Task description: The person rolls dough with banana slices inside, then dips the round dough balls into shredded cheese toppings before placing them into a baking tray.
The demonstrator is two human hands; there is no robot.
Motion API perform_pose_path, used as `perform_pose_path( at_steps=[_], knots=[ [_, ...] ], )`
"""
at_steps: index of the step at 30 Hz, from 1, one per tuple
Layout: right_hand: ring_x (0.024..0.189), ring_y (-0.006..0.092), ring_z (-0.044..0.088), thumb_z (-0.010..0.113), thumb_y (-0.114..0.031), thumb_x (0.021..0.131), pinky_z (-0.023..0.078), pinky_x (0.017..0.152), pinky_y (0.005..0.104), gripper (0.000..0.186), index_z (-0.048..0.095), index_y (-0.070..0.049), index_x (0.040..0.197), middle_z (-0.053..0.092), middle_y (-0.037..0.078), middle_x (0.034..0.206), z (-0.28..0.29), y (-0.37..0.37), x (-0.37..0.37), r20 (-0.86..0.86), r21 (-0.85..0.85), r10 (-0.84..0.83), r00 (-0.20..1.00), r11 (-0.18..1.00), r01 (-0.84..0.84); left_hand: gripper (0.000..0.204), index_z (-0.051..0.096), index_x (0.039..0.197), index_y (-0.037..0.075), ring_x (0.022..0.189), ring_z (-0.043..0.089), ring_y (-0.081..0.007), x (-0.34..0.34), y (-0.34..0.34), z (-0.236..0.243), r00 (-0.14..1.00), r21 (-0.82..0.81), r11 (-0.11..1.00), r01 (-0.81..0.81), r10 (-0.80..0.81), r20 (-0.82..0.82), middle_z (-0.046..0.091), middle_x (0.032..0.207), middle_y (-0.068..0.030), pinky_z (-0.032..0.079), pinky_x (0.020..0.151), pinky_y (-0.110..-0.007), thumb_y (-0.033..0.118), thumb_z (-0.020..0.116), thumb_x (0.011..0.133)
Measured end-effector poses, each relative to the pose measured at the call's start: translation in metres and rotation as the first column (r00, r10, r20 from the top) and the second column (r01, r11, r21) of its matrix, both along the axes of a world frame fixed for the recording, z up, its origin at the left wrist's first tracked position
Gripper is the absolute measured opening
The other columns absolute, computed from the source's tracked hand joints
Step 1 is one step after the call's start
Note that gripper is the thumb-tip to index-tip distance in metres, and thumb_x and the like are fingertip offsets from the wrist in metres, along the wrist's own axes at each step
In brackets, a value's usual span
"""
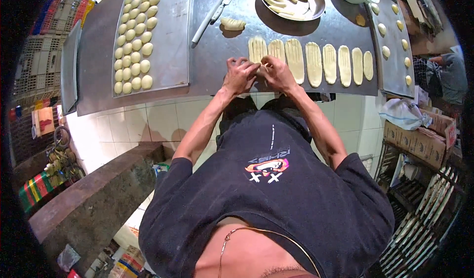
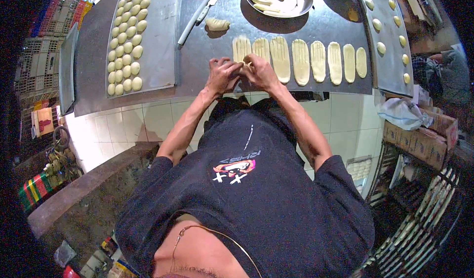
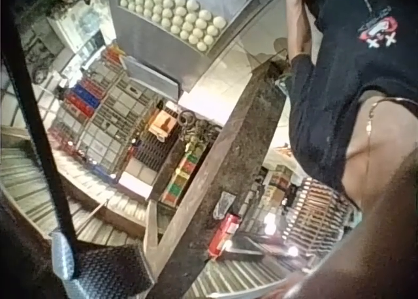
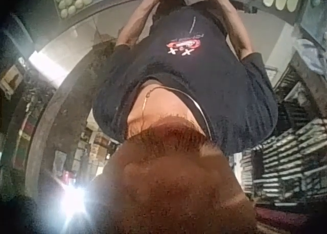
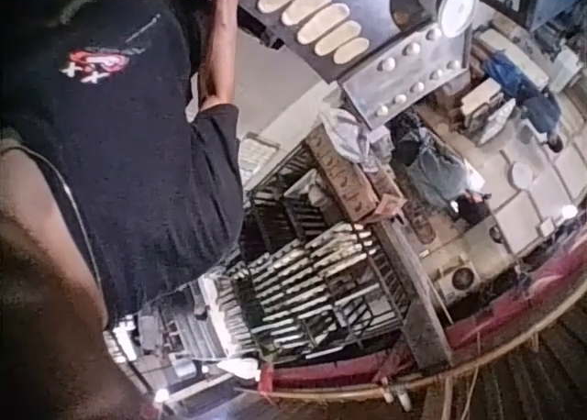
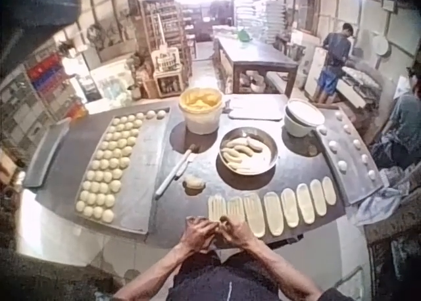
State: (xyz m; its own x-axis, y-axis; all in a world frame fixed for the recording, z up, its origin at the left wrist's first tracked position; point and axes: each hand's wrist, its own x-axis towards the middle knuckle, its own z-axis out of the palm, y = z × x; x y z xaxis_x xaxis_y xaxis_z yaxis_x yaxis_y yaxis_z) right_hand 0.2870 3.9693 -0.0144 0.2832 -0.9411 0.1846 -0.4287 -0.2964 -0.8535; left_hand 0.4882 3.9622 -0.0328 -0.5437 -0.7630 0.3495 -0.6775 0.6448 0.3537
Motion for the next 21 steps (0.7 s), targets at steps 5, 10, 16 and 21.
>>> perform_pose_path(
  at_steps=[5,10,16,21],
  knots=[
    [0.084,0.0381,0.064,0.067,0.000,0.076,0.052,0.071,0.0439,0.023,0.058,-0.003,0.097,0.064,0.018,0.088,-0.007,0.012,-0.009,-0.169,-0.054,0.043,0.985,0.997,-0.053,0.044,0.069,0.113,0.015,0.107,0.058,-0.0218,0.005,0.003,0.007,0.993,0.122,0.987,0.107,-0.101,-0.056,0.069,0.099,-0.0021,0.032,0.095,-0.045,0.018,0.077,0.070],
    [0.084,0.0359,0.064,0.070,0.000,0.075,0.053,0.072,0.0428,0.024,0.060,-0.004,0.096,0.064,0.016,0.087,0.010,0.075,-0.009,-0.123,0.032,0.064,0.990,0.998,-0.061,0.046,0.067,0.116,0.015,0.106,0.056,-0.0220,0.010,0.065,0.011,0.984,0.216,0.967,0.136,-0.107,-0.142,0.066,0.102,-0.0021,0.031,0.094,-0.046,0.015,0.077,0.071],
    [0.085,0.0340,0.060,0.072,-0.006,0.075,0.052,0.076,0.0422,0.025,0.062,-0.005,0.098,0.058,0.014,0.097,0.004,0.074,-0.010,-0.137,0.052,0.072,0.988,0.996,-0.066,0.047,0.066,0.121,0.014,0.109,0.053,-0.0233,0.006,0.080,-0.003,0.992,0.200,0.979,0.037,-0.012,-0.125,0.063,0.109,-0.0035,0.030,0.097,-0.047,0.023,0.076,0.077],
    [0.098,0.0311,0.054,0.066,-0.021,0.085,0.045,0.083,0.0438,0.024,0.069,-0.007,0.105,0.060,0.014,0.101,-0.005,0.042,-0.006,-0.380,-0.266,-0.143,0.914,0.963,0.040,0.054,0.058,0.133,0.011,0.115,0.046,-0.0260,-0.003,0.050,0.010,0.952,0.096,0.948,-0.303,0.299,0.060,0.052,0.123,-0.0104,0.031,0.098,-0.047,0.035,0.069,0.086]
  ],
)
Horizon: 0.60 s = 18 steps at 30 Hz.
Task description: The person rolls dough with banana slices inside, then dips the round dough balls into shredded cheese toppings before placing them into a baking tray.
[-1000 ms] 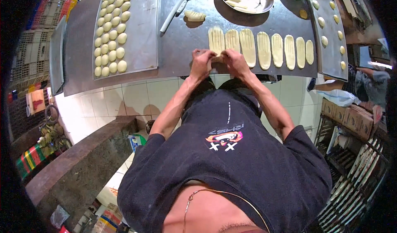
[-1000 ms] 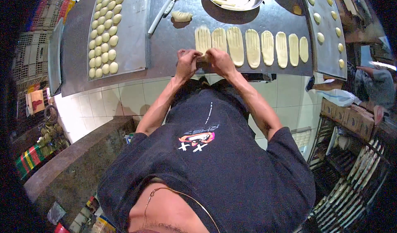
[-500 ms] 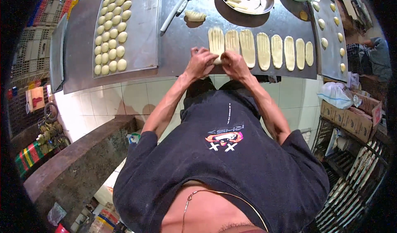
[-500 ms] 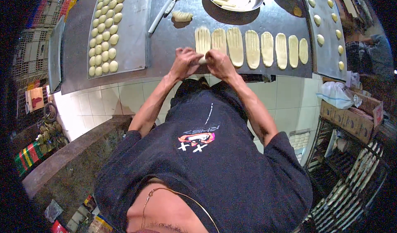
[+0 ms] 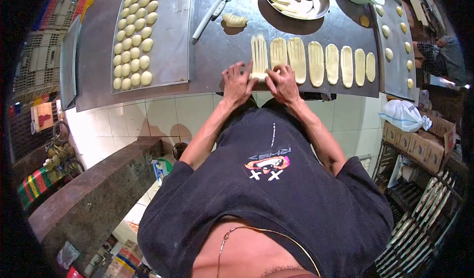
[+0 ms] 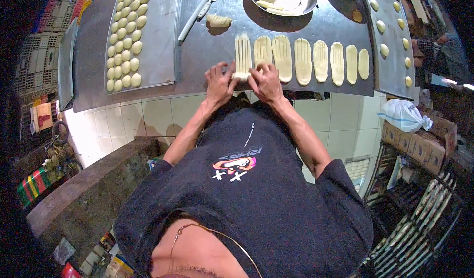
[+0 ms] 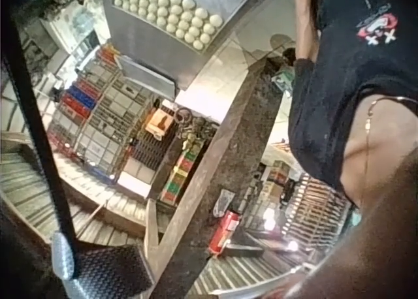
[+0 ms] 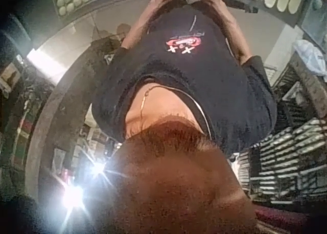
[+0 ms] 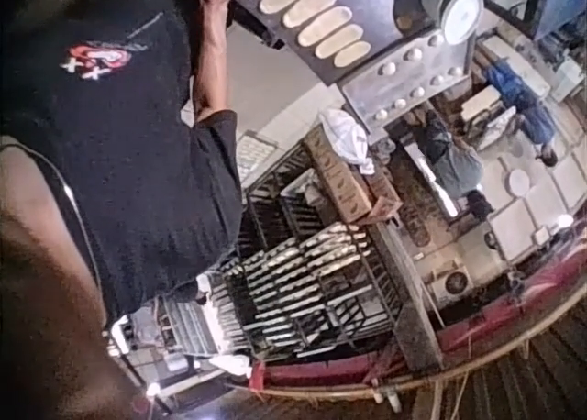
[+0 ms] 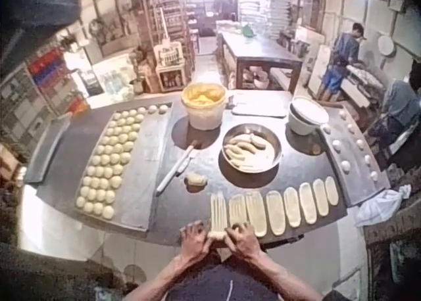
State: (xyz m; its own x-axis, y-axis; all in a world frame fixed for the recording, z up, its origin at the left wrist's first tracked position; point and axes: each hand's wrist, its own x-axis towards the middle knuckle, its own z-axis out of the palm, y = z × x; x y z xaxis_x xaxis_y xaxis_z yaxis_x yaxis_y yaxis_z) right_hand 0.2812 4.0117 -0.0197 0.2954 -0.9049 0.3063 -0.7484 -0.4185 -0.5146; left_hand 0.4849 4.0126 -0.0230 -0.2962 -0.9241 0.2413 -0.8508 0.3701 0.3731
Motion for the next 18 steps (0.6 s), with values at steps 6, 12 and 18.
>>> perform_pose_path(
  at_steps=[6,12,18],
  knots=[
    [0.096,0.0285,0.057,0.067,-0.023,0.088,0.043,0.083,0.0430,0.021,0.069,-0.009,0.104,0.064,0.008,0.099,-0.019,-0.039,0.001,0.050,-0.006,-0.187,0.981,0.982,0.188,0.040,0.065,0.126,0.022,0.111,0.050,-0.0267,-0.001,-0.033,-0.012,0.975,-0.077,0.985,0.155,-0.165,-0.151,0.057,0.117,-0.0087,0.032,0.097,-0.045,0.033,0.067,0.087],
    [0.099,0.0268,0.058,0.073,-0.022,0.082,0.042,0.083,0.0429,0.019,0.070,-0.014,0.099,0.066,0.005,0.101,-0.014,-0.064,0.003,0.126,-0.171,-0.088,0.988,0.979,0.109,0.023,0.073,0.102,0.016,0.103,0.052,-0.0285,-0.024,-0.087,-0.008,0.981,-0.028,0.987,-0.156,0.151,-0.125,0.058,0.105,-0.0105,0.035,0.089,-0.047,0.033,0.064,0.089],
    [0.095,0.0287,0.059,0.068,-0.027,0.086,0.044,0.082,0.0436,0.016,0.074,-0.012,0.087,0.067,0.009,0.094,-0.027,-0.158,0.016,0.115,-0.121,-0.298,0.948,0.943,0.311,0.026,0.064,0.099,0.010,0.098,0.053,-0.0273,-0.041,-0.173,-0.005,0.944,-0.328,0.886,-0.329,0.322,-0.076,0.058,0.099,-0.0081,0.035,0.084,-0.047,0.033,0.066,0.087]
  ],
)
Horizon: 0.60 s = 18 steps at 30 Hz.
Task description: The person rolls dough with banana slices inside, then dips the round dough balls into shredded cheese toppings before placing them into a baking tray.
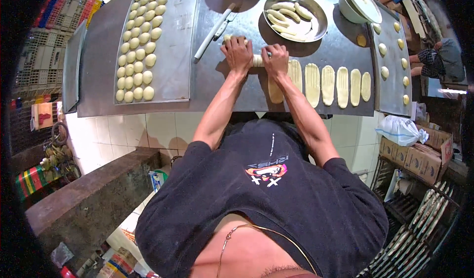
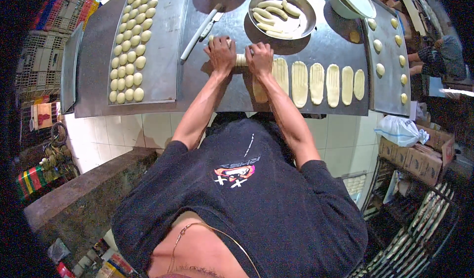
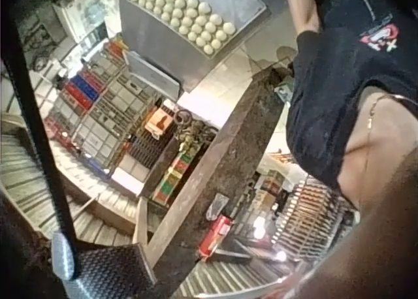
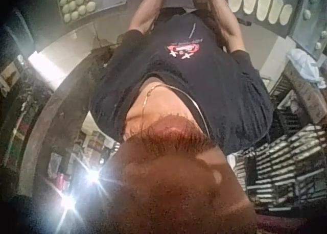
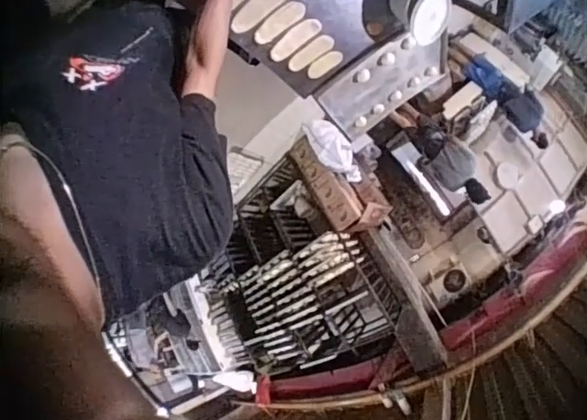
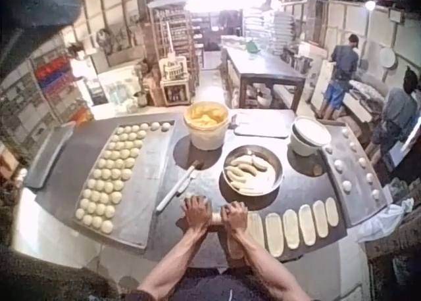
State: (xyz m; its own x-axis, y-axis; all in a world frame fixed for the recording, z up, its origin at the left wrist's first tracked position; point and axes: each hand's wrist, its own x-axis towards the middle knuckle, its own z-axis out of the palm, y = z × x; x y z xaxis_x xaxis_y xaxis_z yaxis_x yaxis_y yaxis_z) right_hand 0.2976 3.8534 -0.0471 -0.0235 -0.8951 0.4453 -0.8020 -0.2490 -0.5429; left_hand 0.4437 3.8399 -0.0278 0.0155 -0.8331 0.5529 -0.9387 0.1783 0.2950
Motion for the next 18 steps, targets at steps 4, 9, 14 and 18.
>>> perform_pose_path(
  at_steps=[4,9,14,18],
  knots=[
    [0.084,0.0344,0.067,0.067,-0.030,0.089,0.052,0.074,0.0431,0.025,0.072,-0.006,0.089,0.070,0.016,0.092,-0.004,-0.041,0.006,0.064,0.231,-0.093,0.994,0.970,0.076,0.027,0.061,0.103,0.010,0.098,0.054,-0.0282,0.015,-0.029,0.007,0.987,-0.078,0.991,-0.105,0.094,-0.127,0.057,0.099,-0.0093,0.035,0.087,-0.047,0.030,0.066,0.087],
    [0.085,0.0368,0.069,0.078,-0.027,0.080,0.056,0.078,0.0414,0.042,0.069,0.000,0.111,0.071,0.020,0.095,0.014,-0.013,-0.006,0.349,0.069,0.335,0.875,0.922,-0.381,0.017,0.062,0.099,0.008,0.098,0.055,-0.0310,0.055,0.038,0.012,0.889,-0.031,0.996,-0.083,0.060,-0.454,0.058,0.096,-0.0113,0.038,0.089,-0.046,0.019,0.064,0.086],
    [0.094,0.0365,0.069,0.078,-0.023,0.071,0.054,0.087,0.0429,0.047,0.068,-0.001,0.111,0.071,0.020,0.100,0.013,-0.016,-0.003,0.067,0.222,0.361,0.930,0.903,-0.367,0.018,0.061,0.101,0.005,0.096,0.055,-0.0308,0.086,0.122,-0.008,0.866,0.145,0.976,-0.163,0.212,-0.452,0.057,0.095,-0.0113,0.042,0.090,-0.043,0.012,0.064,0.085],
    [0.091,0.0298,0.071,0.075,-0.030,0.066,0.056,0.085,0.0370,0.054,0.068,0.001,0.111,0.071,0.019,0.101,0.068,-0.027,-0.007,0.231,0.618,0.210,0.950,0.722,-0.310,0.019,0.061,0.102,0.004,0.089,0.057,-0.0292,0.096,0.139,-0.025,0.832,0.152,0.963,-0.221,0.268,-0.486,0.056,0.096,-0.0124,0.045,0.085,-0.041,0.011,0.064,0.084]
  ],
)
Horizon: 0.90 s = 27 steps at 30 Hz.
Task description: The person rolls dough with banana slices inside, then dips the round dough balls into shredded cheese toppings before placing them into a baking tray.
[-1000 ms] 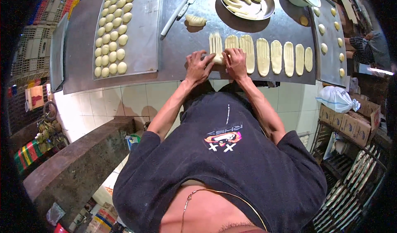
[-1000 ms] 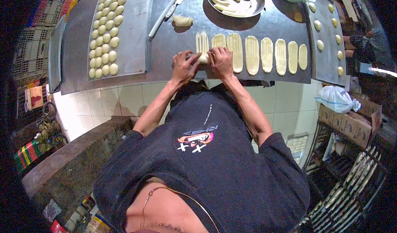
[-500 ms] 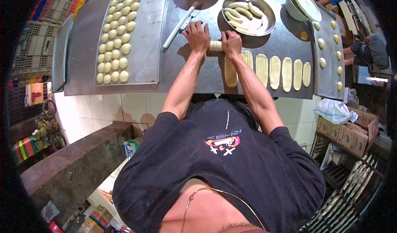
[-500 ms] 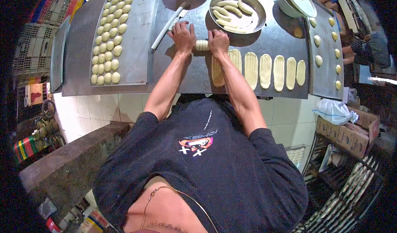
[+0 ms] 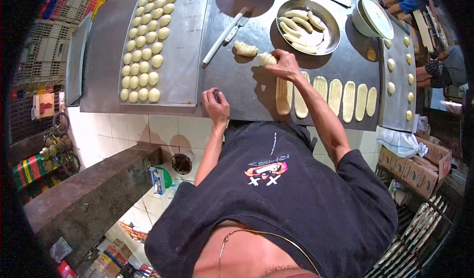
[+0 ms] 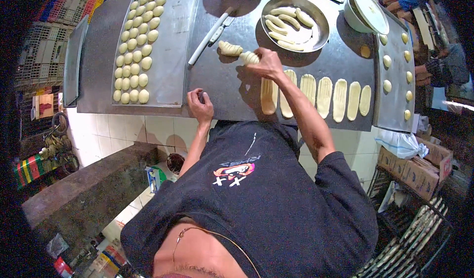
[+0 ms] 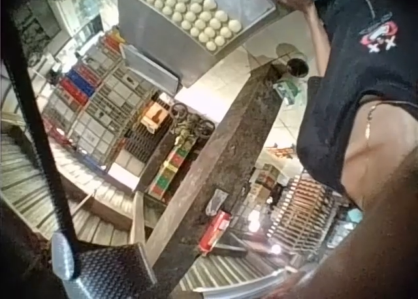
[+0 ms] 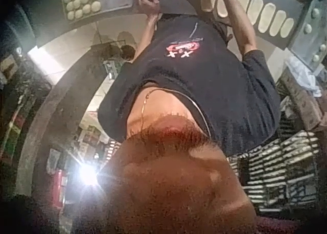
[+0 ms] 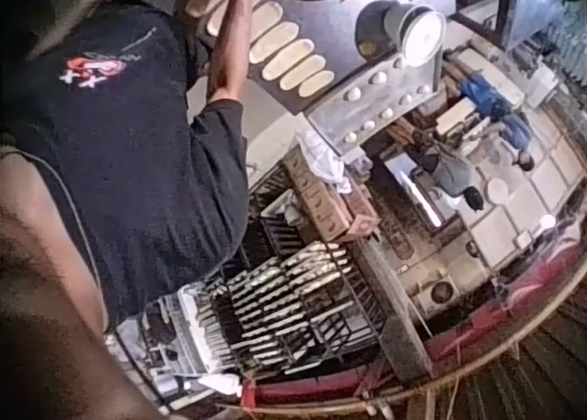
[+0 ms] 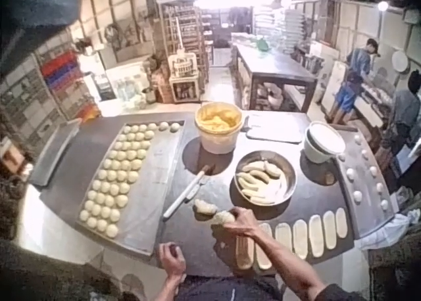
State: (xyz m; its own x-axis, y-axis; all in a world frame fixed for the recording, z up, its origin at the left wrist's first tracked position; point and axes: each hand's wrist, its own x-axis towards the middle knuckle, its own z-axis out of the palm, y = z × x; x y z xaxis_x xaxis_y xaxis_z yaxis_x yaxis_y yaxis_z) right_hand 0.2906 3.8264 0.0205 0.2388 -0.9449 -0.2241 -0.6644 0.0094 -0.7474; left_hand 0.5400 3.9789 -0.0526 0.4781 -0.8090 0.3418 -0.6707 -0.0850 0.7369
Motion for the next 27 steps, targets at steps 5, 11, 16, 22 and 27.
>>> perform_pose_path(
  at_steps=[5,11,16,22,27],
  knots=[
    [0.091,0.0376,0.066,0.072,-0.016,0.076,0.053,0.080,0.0449,0.044,0.059,-0.002,0.116,0.067,0.021,0.102,-0.036,-0.022,0.016,-0.053,-0.526,-0.193,0.980,0.839,0.136,0.019,0.062,0.101,0.007,0.092,0.058,-0.0271,-0.010,-0.010,0.013,0.986,0.074,0.997,0.004,-0.016,0.163,0.059,0.095,-0.0089,0.043,0.085,-0.040,0.013,0.063,0.083],
    [0.114,0.0363,0.056,0.071,-0.015,0.076,0.044,0.092,0.0496,0.055,0.056,-0.006,0.128,0.063,0.016,0.119,-0.035,-0.013,0.053,-0.303,-0.618,-0.109,0.947,0.779,-0.108,0.026,0.061,0.111,0.002,0.089,0.064,-0.0254,-0.009,-0.048,0.034,0.976,0.174,0.970,0.171,-0.142,-0.168,0.064,0.100,-0.0123,0.051,0.080,-0.037,0.011,0.063,0.087],
    [0.108,0.0334,0.063,0.071,-0.018,0.075,0.045,0.094,0.0458,0.048,0.063,-0.004,0.120,0.069,0.016,0.110,-0.039,-0.032,0.078,-0.295,-0.391,0.127,0.947,0.888,-0.242,0.032,0.058,0.119,0.001,0.089,0.066,-0.0208,-0.008,-0.081,0.025,0.823,0.091,0.951,0.297,-0.206,-0.529,0.066,0.104,-0.0119,0.054,0.080,-0.034,0.006,0.065,0.087],
    [0.100,0.0122,0.064,0.079,-0.017,0.078,0.050,0.089,0.0287,0.058,0.059,-0.001,0.130,0.070,0.010,0.110,-0.005,-0.007,0.060,0.266,0.139,0.015,0.964,0.989,-0.053,0.032,0.050,0.127,-0.001,0.092,0.065,-0.0202,-0.010,-0.081,0.060,0.434,-0.034,0.932,0.360,-0.200,-0.879,0.060,0.116,-0.0122,0.058,0.076,-0.032,0.004,0.056,0.096],
    [0.097,0.0148,0.065,0.080,-0.006,0.075,0.051,0.087,0.0285,0.048,0.063,-0.001,0.119,0.069,0.007,0.108,0.025,0.034,0.068,0.607,0.042,-0.054,0.793,0.998,0.036,0.029,0.054,0.124,0.000,0.092,0.066,-0.0188,-0.014,-0.069,0.091,0.353,-0.117,0.942,0.313,-0.230,-0.907,0.060,0.115,-0.0114,0.058,0.075,-0.031,0.005,0.058,0.096]
  ],
)
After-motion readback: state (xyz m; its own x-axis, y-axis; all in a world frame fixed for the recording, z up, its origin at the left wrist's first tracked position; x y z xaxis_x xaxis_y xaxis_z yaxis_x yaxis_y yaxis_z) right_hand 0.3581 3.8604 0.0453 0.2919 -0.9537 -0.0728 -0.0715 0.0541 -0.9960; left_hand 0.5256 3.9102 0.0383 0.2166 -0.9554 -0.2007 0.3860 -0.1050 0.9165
